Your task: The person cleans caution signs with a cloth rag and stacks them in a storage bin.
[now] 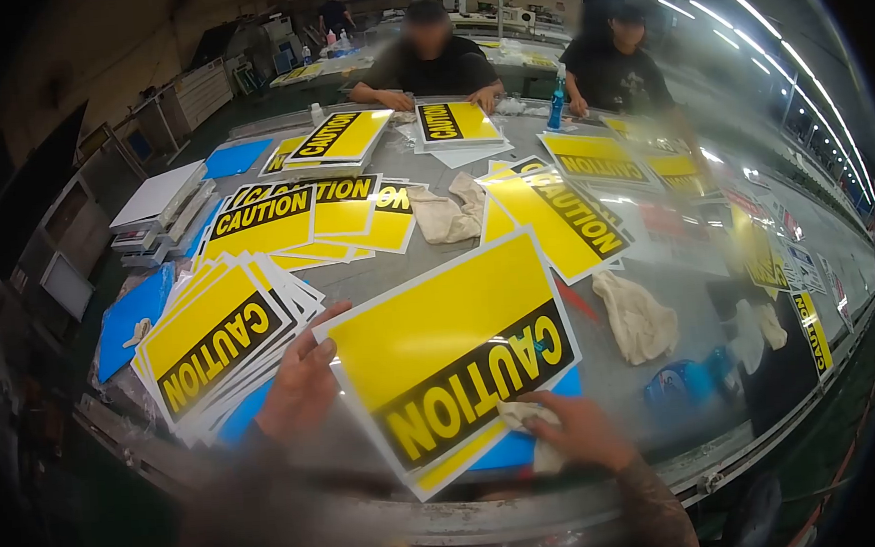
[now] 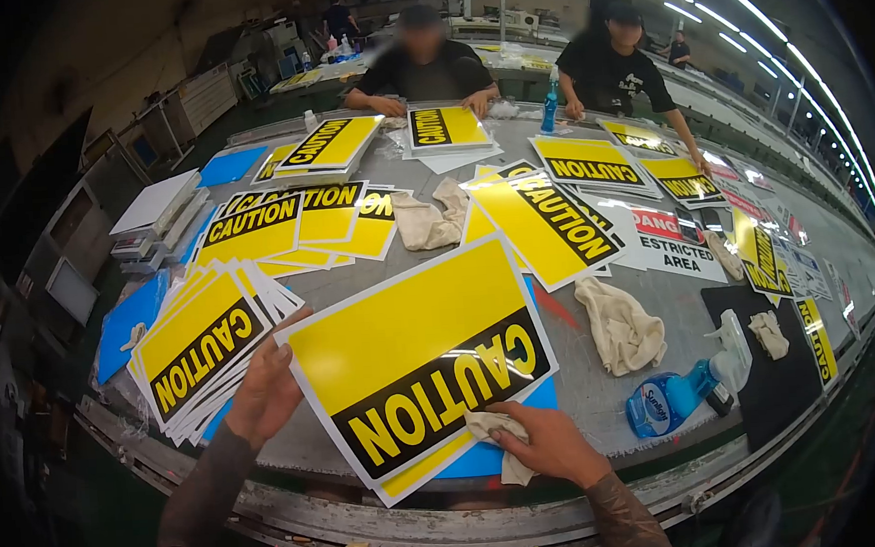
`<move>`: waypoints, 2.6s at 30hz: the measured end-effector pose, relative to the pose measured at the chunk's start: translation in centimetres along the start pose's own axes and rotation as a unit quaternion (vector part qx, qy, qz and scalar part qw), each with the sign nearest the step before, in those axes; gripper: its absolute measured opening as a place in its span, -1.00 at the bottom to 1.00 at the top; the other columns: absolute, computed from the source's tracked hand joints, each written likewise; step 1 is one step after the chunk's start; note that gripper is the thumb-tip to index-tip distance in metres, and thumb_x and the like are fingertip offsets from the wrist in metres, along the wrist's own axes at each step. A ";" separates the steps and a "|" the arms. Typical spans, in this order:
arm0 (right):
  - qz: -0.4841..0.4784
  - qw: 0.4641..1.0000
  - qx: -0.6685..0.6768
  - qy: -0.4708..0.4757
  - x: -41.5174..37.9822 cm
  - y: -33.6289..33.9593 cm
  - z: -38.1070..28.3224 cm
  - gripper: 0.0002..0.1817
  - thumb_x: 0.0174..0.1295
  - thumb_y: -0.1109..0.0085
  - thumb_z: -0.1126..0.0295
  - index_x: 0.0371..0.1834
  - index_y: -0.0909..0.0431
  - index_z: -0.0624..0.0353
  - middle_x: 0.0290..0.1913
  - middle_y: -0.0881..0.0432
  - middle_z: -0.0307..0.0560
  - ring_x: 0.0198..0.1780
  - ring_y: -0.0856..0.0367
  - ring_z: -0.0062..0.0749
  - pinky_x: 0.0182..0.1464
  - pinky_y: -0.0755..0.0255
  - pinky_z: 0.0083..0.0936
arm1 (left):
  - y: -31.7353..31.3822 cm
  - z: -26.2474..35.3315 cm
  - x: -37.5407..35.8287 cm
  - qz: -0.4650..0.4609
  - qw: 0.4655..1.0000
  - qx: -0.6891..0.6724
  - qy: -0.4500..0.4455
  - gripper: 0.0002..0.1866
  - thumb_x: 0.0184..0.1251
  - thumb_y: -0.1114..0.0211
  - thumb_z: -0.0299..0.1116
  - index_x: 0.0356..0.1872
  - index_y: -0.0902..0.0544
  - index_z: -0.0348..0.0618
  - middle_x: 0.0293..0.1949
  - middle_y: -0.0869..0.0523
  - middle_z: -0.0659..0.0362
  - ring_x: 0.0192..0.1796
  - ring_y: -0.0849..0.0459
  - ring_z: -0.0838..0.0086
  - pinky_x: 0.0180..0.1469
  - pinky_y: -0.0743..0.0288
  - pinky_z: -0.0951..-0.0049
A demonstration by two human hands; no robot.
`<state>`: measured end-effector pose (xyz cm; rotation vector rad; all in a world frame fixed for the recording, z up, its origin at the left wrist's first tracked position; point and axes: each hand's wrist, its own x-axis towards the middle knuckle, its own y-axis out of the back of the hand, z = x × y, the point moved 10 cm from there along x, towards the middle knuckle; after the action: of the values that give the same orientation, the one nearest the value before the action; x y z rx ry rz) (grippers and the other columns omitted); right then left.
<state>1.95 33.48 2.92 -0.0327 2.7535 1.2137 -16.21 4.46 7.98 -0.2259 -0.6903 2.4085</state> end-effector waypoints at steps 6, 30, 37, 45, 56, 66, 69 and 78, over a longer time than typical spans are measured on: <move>0.003 0.999 -0.017 -0.030 0.2 0.0 0.2 -0.49 0.53 -0.26 0.01 0.44 -0.64 -0.04 0.14 -0.83 0.15 0.09 -0.84 0.12 0.19 -0.67 -0.12 | 2.0 -7.5 -0.9 0.009 0.992 -0.097 0.081 -0.35 0.54 -0.45 -0.24 0.55 -0.44 -0.15 0.46 -0.62 0.08 0.52 -0.55 0.20 0.57 -0.37 0.04; 0.200 0.925 -0.323 0.014 9.2 1.2 4.6 -0.34 0.57 -0.11 0.12 0.60 -0.37 0.28 0.68 -0.27 0.30 0.73 -0.13 0.27 0.66 -0.04 0.24 | 0.2 -14.7 -2.4 -0.021 0.947 -0.209 0.244 -0.42 0.69 -0.29 -0.11 0.54 -0.42 -0.15 0.46 -0.59 0.02 0.49 -0.57 0.11 0.59 -0.40 -0.04; 0.219 0.951 -0.204 0.082 9.9 1.5 2.1 -0.41 0.48 -0.16 0.35 0.56 -0.44 0.24 0.65 -0.33 0.28 0.68 -0.24 0.23 0.70 -0.12 -0.03 | -0.5 -16.1 -3.7 0.003 0.948 -0.094 0.303 -0.49 0.79 -0.12 -0.20 0.56 -0.34 -0.23 0.47 -0.56 -0.04 0.46 -0.64 0.09 0.49 -0.56 -0.17; 0.025 0.967 -0.128 0.219 4.1 -9.3 -12.5 -0.43 0.61 -0.11 0.24 0.61 -0.39 0.19 0.63 -0.41 0.17 0.70 -0.27 -0.02 0.72 -0.06 0.04 | -0.6 -16.3 -3.8 0.010 0.948 -0.089 0.306 -0.41 0.83 0.09 0.07 0.57 -0.33 -0.15 0.44 -0.60 0.02 0.44 -0.66 0.17 0.43 -0.65 -0.14; 0.199 0.918 -0.284 0.191 8.3 -6.9 -6.5 -0.42 0.59 -0.05 0.25 0.53 -0.40 0.43 0.55 -0.40 0.51 0.63 -0.31 0.34 0.68 -0.12 0.10 | -2.6 -15.9 -3.5 -0.001 0.942 -0.109 0.317 -0.32 0.79 0.13 0.18 0.63 -0.24 -0.10 0.51 -0.53 0.00 0.49 -0.60 0.10 0.50 -0.52 -0.26; 0.261 0.899 -0.346 0.061 10.2 0.8 2.0 -0.43 0.54 -0.07 0.20 0.53 -0.46 0.25 0.60 -0.46 0.16 0.62 -0.40 0.03 0.61 -0.13 0.26 | -1.2 -16.1 -4.1 0.007 0.945 -0.108 0.309 -0.54 0.75 -0.20 -0.28 0.50 -0.42 -0.21 0.35 -0.67 -0.01 0.32 -0.75 0.15 0.35 -0.73 -0.08; 0.202 0.890 -0.401 0.078 10.3 -1.5 1.5 -0.44 0.59 -0.04 0.19 0.53 -0.46 0.27 0.59 -0.46 0.20 0.61 -0.41 0.04 0.64 -0.16 0.13 | -0.3 -16.2 -4.0 0.058 0.958 -0.069 0.271 -0.56 0.77 -0.16 -0.30 0.51 -0.40 -0.22 0.35 -0.65 -0.02 0.35 -0.72 0.14 0.37 -0.71 -0.08; 0.206 0.919 -0.325 0.085 10.8 -0.4 1.0 -0.44 0.57 -0.06 0.23 0.55 -0.44 0.24 0.56 -0.48 0.18 0.59 -0.44 0.04 0.62 -0.19 0.16 | -0.8 -16.7 -4.0 0.048 0.957 -0.093 0.270 -0.54 0.74 -0.17 -0.40 0.52 -0.37 -0.31 0.38 -0.62 -0.08 0.35 -0.72 0.14 0.36 -0.74 0.00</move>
<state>-8.62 34.31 0.60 0.4119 2.4106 2.2869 -7.36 9.66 -5.78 -0.9719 -0.6535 2.2123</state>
